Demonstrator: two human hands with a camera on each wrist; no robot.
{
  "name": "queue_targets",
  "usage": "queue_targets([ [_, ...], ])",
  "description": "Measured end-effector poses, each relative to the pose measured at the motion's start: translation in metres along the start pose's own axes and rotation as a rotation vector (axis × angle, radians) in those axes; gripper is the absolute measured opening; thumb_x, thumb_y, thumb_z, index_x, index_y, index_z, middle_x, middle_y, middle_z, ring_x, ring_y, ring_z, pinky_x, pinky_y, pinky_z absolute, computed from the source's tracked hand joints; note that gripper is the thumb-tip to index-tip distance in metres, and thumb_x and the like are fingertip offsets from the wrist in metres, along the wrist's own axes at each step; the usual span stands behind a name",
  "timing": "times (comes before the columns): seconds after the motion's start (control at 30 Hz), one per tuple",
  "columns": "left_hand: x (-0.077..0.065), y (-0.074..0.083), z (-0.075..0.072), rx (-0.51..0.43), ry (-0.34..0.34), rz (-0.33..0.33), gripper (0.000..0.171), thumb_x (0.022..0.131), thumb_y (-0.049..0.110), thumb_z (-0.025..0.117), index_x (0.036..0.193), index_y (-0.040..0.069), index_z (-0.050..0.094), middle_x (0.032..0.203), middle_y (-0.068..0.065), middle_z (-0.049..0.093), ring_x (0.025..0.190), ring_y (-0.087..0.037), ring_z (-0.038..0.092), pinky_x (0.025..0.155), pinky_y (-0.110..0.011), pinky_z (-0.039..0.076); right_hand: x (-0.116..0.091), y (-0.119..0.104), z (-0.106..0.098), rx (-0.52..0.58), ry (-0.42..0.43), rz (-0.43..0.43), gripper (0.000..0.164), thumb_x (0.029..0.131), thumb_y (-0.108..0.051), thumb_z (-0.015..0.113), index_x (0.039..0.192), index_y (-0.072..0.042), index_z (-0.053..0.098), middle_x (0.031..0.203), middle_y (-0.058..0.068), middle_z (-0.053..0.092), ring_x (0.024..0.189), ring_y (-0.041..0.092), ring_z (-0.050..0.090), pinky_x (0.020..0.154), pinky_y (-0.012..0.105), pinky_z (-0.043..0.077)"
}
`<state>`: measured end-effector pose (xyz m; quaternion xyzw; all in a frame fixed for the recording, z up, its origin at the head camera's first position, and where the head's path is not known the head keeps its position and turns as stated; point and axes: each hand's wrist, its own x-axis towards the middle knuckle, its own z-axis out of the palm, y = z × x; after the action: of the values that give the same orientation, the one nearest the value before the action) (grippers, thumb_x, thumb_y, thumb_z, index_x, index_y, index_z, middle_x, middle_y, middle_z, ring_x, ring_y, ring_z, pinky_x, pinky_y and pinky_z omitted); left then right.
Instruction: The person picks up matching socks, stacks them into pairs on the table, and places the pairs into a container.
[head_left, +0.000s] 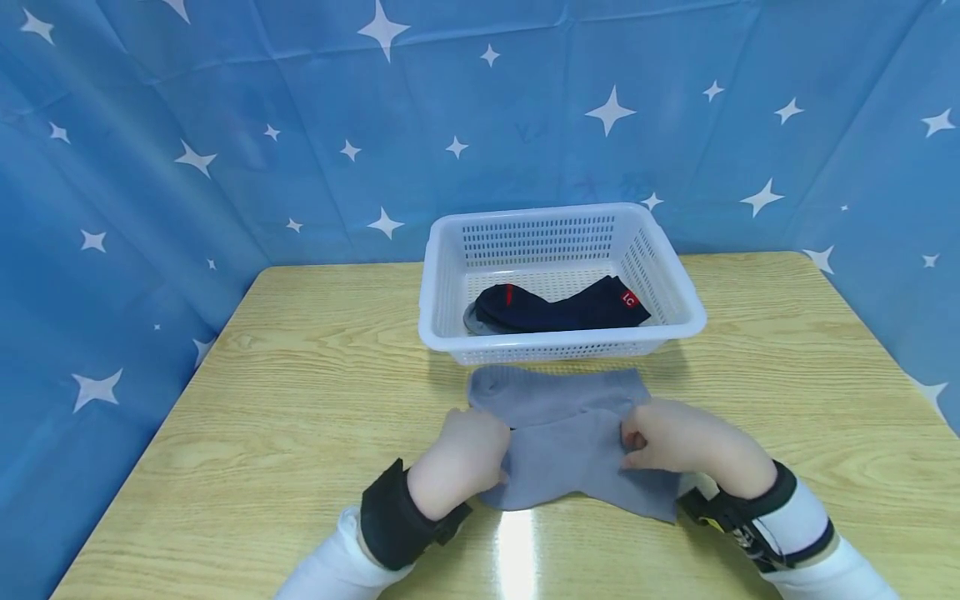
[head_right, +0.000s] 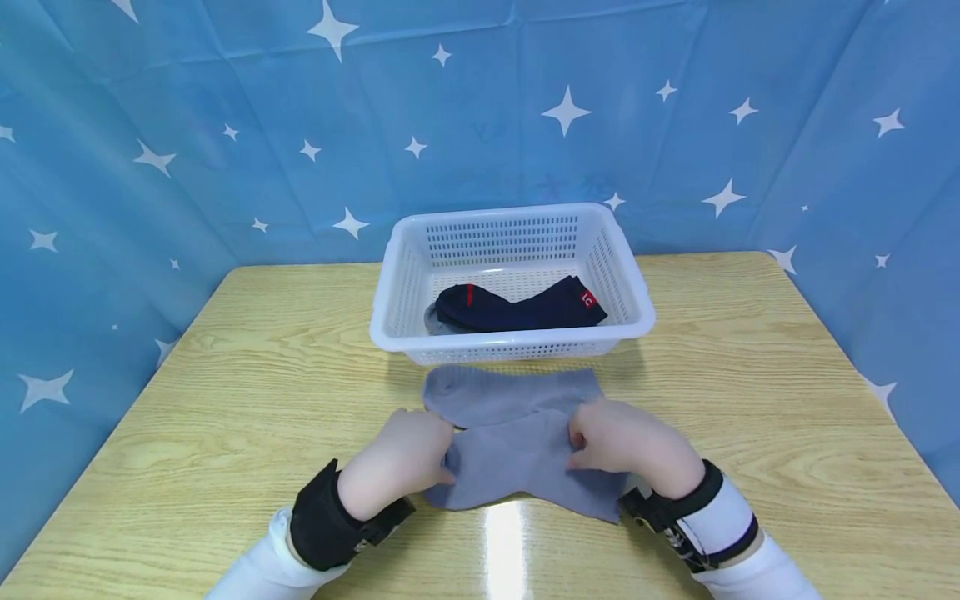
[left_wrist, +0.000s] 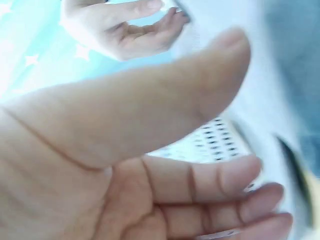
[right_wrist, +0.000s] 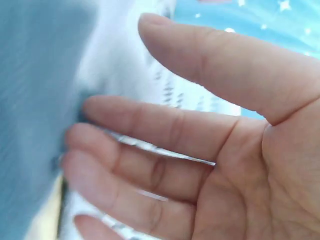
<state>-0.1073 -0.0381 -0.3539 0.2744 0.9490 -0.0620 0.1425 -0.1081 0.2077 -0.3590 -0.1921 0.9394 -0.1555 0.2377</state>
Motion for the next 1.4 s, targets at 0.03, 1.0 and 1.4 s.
queue_targets([
  [0.03,-0.003,0.001,-0.001,0.01,0.034,0.024,0.036,0.072,0.041,0.079,0.089,0.01,0.07,0.083,-0.002,0.066,0.08,-0.018,0.062,0.077,-0.039,0.05,-0.002,-0.003,0.0,-0.012,0.002,-0.002,0.022,0.08,-0.026,0.074,0.07,-0.012,0.061,0.06,-0.008,0.041,0.053,0.007,0.037,0.051,0.022,0.03],
  [1.0,-0.003,0.025,0.016,0.164,-0.11,0.047,0.033,0.077,0.03,0.073,0.104,0.014,0.064,0.099,-0.005,0.06,0.093,-0.021,0.059,0.078,-0.039,0.05,-0.001,-0.033,0.029,-0.258,0.079,0.017,0.037,0.064,-0.007,0.081,0.098,-0.005,0.066,0.087,0.008,0.058,0.08,0.025,0.055,0.067,0.042,0.048],
  [1.4,-0.004,0.023,0.015,0.099,-0.075,0.089,0.023,0.076,0.024,0.073,0.094,0.012,0.065,0.095,-0.004,0.06,0.09,-0.016,0.059,0.072,-0.036,0.051,0.003,-0.038,0.035,-0.32,0.09,0.04,0.038,0.067,-0.003,0.078,0.102,-0.001,0.064,0.089,0.014,0.058,0.084,0.031,0.056,0.069,0.046,0.05],
])
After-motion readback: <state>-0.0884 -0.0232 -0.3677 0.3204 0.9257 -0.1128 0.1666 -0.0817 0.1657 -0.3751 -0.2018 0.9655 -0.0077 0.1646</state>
